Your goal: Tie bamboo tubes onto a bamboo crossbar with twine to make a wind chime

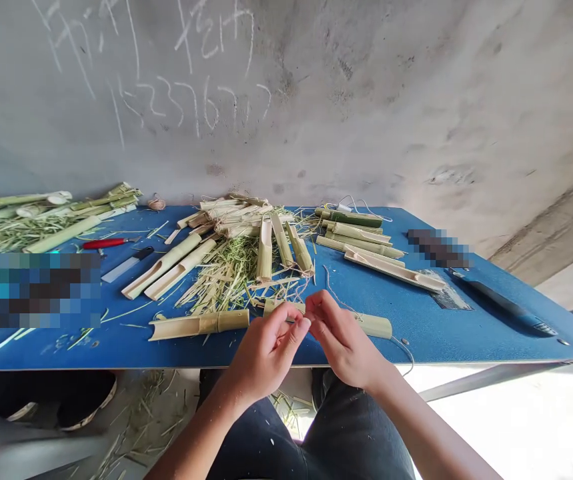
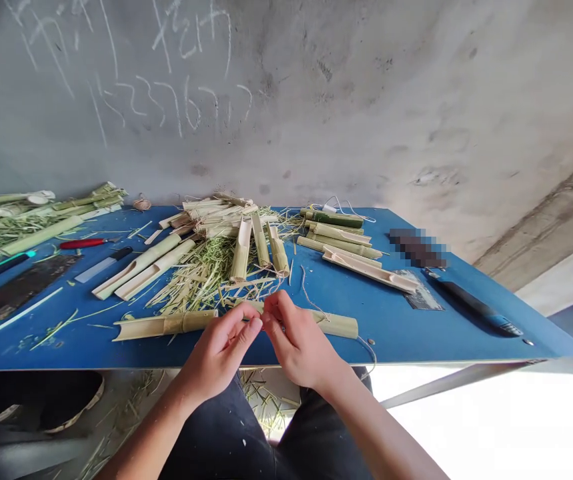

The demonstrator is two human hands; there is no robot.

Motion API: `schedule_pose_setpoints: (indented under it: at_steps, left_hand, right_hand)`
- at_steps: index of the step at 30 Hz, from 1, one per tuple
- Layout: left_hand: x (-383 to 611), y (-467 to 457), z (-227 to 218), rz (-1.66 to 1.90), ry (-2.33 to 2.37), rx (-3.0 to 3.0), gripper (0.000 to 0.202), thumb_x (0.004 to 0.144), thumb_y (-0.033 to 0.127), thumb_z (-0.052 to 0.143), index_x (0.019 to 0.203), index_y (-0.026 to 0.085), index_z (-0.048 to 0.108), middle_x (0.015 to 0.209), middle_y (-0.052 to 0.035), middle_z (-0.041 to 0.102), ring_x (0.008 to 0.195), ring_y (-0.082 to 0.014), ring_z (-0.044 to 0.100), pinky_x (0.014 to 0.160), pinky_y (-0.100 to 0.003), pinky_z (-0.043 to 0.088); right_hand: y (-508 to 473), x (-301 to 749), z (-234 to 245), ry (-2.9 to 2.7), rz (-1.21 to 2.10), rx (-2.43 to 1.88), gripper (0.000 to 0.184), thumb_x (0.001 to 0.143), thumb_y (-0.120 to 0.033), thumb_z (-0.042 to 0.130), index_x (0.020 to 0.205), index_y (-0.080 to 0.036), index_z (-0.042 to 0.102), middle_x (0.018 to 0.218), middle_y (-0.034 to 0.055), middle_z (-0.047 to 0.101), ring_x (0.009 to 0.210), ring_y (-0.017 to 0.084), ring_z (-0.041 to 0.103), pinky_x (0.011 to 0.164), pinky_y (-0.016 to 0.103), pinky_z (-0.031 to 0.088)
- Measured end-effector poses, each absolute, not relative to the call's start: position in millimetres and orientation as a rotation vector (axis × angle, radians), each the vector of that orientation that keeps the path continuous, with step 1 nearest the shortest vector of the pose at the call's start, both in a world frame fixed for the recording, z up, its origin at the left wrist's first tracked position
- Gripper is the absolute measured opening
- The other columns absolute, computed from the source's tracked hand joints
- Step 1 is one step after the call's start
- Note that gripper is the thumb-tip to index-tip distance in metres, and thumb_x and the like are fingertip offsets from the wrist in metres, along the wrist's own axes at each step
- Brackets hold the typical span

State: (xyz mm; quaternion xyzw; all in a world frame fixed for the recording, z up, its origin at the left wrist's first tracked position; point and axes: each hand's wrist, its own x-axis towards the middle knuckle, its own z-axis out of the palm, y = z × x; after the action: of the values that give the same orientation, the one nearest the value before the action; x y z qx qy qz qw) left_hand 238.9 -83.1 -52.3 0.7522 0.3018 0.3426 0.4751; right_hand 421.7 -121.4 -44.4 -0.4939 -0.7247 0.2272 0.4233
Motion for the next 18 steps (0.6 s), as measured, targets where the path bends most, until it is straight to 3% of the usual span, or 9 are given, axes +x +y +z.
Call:
schedule_pose_setpoints:
  at_steps: [3, 10, 14, 18]
  left_hand:
    - [241.3, -84.0, -53.3, 0.865, 0.720, 1.912, 0.031, 0.104, 0.049, 0.058, 0.103, 0.019, 0.064, 0.054, 0.0102, 0.034, 0.048, -0.0107, 0.031, 0.048, -0.027, 0.020]
    - [245.1, -85.9, -46.4, 0.941, 0.769, 2.046, 0.023, 0.101, 0.038, 0.064, 0.099, 0.018, 0.075, 0.051, 0.0099, 0.032, 0.046, -0.0103, 0.029, 0.047, -0.028, 0.018]
    - [245.5, -86.0, -47.4, 0.992, 0.795, 2.140, 0.021, 0.099, 0.036, 0.068, 0.109, 0.019, 0.076, 0.052, 0.0118, 0.028, 0.045, -0.0097, 0.029, 0.047, -0.026, 0.018]
    - [248.5, -87.4, -51.5, 1.186, 0.724, 2.248, 0.024, 0.102, 0.035, 0.067, 0.115, 0.019, 0.079, 0.048, 0.0102, 0.042, 0.043, -0.0094, 0.035, 0.046, -0.024, 0.027]
  right_hand:
    - [-123.6, 425.3, -41.1, -1.816, 0.583, -1.225, 0.018, 0.111, -0.033, 0.042, 0.096, -0.024, 0.045, 0.075, -0.0036, 0.056, 0.063, 0.013, 0.045, 0.060, 0.027, 0.036]
    - [-131.7, 432.7, -31.6, -1.767, 0.747, -1.201, 0.014, 0.110, -0.030, 0.039, 0.100, -0.024, 0.048, 0.082, -0.0012, 0.060, 0.070, 0.015, 0.051, 0.065, 0.027, 0.045]
    - [-133.6, 435.7, -33.9, -1.744, 0.788, -1.190, 0.010, 0.105, -0.025, 0.044, 0.095, -0.025, 0.047, 0.084, -0.0008, 0.058, 0.074, 0.016, 0.051, 0.067, 0.028, 0.047]
    - [-135.6, 436.1, -35.1, -1.654, 0.882, -1.133, 0.005, 0.103, -0.023, 0.044, 0.101, -0.025, 0.048, 0.085, -0.0013, 0.057, 0.074, 0.016, 0.053, 0.068, 0.028, 0.050]
